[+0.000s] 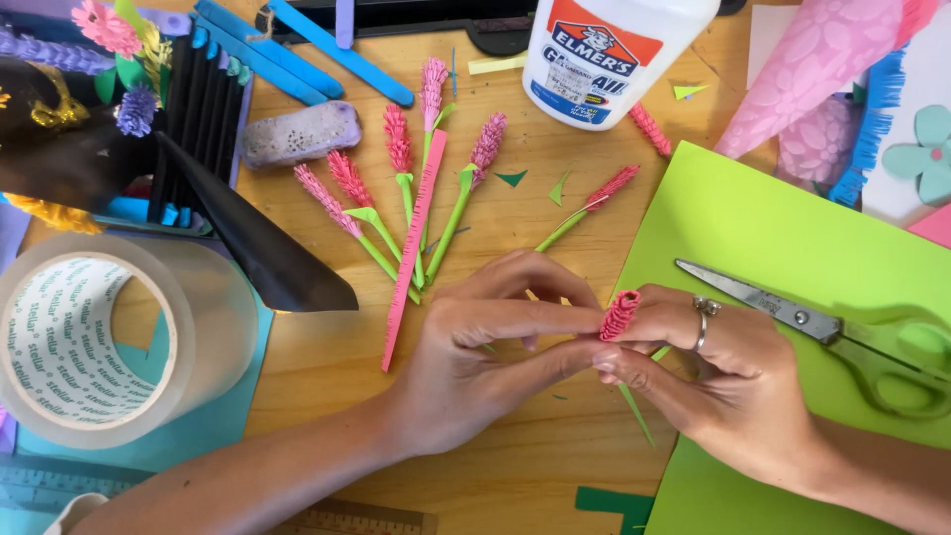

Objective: The person is meticulously crafting paper flowers by wrapping thin pink paper strips around green stems, applying glue for adhesion, and using scissors to trim materials.

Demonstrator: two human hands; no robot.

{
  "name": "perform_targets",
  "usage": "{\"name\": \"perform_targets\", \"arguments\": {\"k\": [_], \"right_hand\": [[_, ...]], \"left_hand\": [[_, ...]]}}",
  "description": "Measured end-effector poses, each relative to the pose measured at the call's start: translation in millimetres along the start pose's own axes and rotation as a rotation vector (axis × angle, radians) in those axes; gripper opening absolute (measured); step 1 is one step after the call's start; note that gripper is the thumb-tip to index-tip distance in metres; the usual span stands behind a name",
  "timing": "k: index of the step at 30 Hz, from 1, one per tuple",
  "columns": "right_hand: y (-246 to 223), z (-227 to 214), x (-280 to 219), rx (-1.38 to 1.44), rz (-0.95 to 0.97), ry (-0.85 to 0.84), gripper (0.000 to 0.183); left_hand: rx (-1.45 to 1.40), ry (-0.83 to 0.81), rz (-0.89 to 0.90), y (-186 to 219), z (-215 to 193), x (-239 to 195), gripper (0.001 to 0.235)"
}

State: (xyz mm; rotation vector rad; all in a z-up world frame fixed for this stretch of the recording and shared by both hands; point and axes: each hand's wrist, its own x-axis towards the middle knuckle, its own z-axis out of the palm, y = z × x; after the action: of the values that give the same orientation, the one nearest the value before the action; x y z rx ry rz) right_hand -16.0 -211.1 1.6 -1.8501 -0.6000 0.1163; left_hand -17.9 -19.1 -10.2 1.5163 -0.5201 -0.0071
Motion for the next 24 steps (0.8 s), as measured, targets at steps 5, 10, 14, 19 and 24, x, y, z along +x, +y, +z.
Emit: {"name": "perform_targets", "arguments": {"k": [5, 10, 14, 19, 24], "right_hand": [[1.1, 1.3, -3.7, -0.061, 0.025, 0.004, 0.005], [4.5, 2.1, -5.5, -0.028, 0.005, 0.032, 0.004], [4.9, 3.7, -7.3, 0.044, 0.039, 0.045, 0.004], [1.7, 5.5, -8.1, 0.051, 0.071, 0.068, 0.006], [1.2, 7.8, -6.6, 0.110, 0.075, 0.059, 0.009]], "left_hand": [[0.016, 0.024, 0.003, 3.7, 2.0, -2.5, 0.018], [-0.006, 0.049, -0.036, 3.6, 7.9, -5.4, 0.016], [0.048, 0.090, -0.034, 5.1, 12.7, -6.0, 0.014], [0.098, 0.098, 0.054, 2.7, 15.3, -8.3, 0.017], [0.038, 0.116, -0.003, 4.3, 17.0, -10.0, 0.016]]}}
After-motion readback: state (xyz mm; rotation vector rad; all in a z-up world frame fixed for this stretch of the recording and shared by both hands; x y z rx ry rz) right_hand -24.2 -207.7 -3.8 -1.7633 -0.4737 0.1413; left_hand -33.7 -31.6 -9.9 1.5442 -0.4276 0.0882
